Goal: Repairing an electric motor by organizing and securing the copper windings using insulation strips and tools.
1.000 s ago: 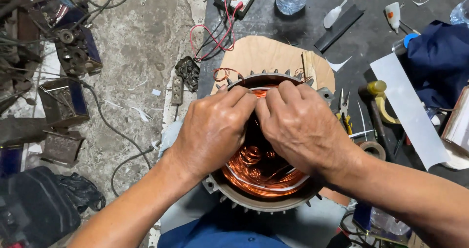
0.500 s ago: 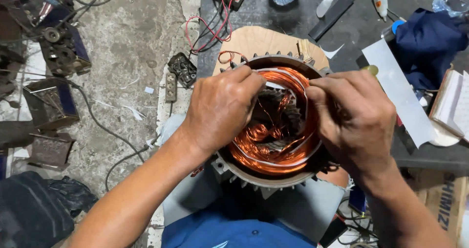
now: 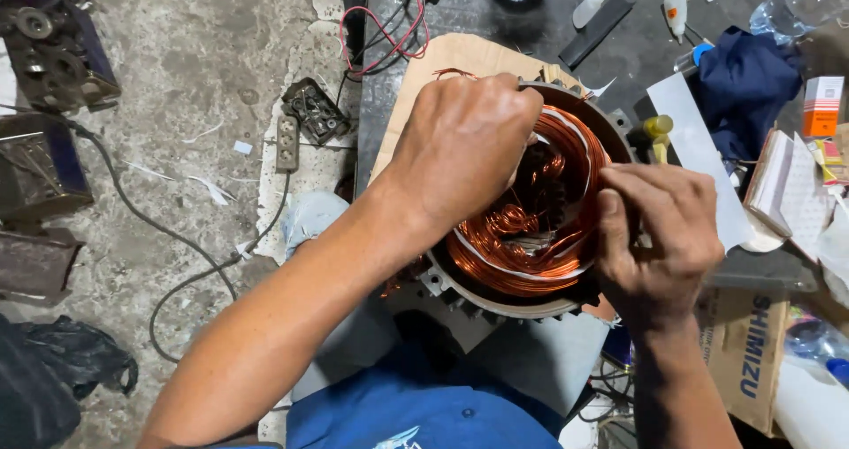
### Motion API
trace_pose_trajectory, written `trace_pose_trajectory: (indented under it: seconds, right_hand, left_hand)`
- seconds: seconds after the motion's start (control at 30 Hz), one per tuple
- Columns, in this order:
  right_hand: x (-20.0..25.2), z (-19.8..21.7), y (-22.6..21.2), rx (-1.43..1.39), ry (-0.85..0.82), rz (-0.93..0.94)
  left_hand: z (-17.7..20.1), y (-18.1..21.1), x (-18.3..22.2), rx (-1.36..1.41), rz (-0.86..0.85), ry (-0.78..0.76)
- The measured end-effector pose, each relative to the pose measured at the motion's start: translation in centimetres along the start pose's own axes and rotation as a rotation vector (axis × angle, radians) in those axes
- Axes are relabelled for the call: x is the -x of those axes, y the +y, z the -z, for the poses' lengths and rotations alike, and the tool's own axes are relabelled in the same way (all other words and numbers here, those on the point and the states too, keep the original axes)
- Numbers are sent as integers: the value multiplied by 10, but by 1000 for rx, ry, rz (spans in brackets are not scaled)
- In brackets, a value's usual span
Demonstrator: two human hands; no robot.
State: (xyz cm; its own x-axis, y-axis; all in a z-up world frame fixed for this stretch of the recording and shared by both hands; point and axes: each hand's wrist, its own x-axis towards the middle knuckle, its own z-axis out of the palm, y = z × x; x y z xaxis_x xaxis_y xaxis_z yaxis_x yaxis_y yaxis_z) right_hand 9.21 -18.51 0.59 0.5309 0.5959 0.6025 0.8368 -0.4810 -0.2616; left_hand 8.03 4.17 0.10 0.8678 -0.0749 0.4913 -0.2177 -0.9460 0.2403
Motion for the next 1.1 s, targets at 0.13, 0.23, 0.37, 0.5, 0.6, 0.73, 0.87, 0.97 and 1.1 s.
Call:
trace_pose_trajectory:
  seconds: [0.13, 0.23, 0.37, 0.5, 0.6, 0.73, 0.87, 0.97, 1.1]
  right_hand:
    - [-16, 9, -32, -9, -222, -26]
    - [-19, 2, -45, -65, -467, -55]
    - [-12, -11, -50, 25, -574, 96]
    - [-14, -13, -54, 67, -586, 118]
    - [-12, -11, -56, 55, -530, 17]
    - [-36, -15, -66, 79, -604, -89]
    - [-52, -27, -62, 34, -867, -272]
    - [-50, -29, -64, -59, -778, -186]
    - [-39, -18, -58, -49, -690, -47]
  left_hand:
    - [-5, -1, -13, 31, 63, -124]
    - [-10, -2, -12, -16, 50, -48]
    - [-18, 0, -8, 32, 73, 40]
    - [-21, 0, -8, 35, 76, 68]
    - [-18, 3, -8, 38, 110, 61]
    - [-17, 3, -5, 30, 92, 66]
    - [-23, 0, -5, 42, 98, 69]
    - [-24, -1, -4, 60, 98, 77]
    - [-18, -1, -3, 42, 73, 63]
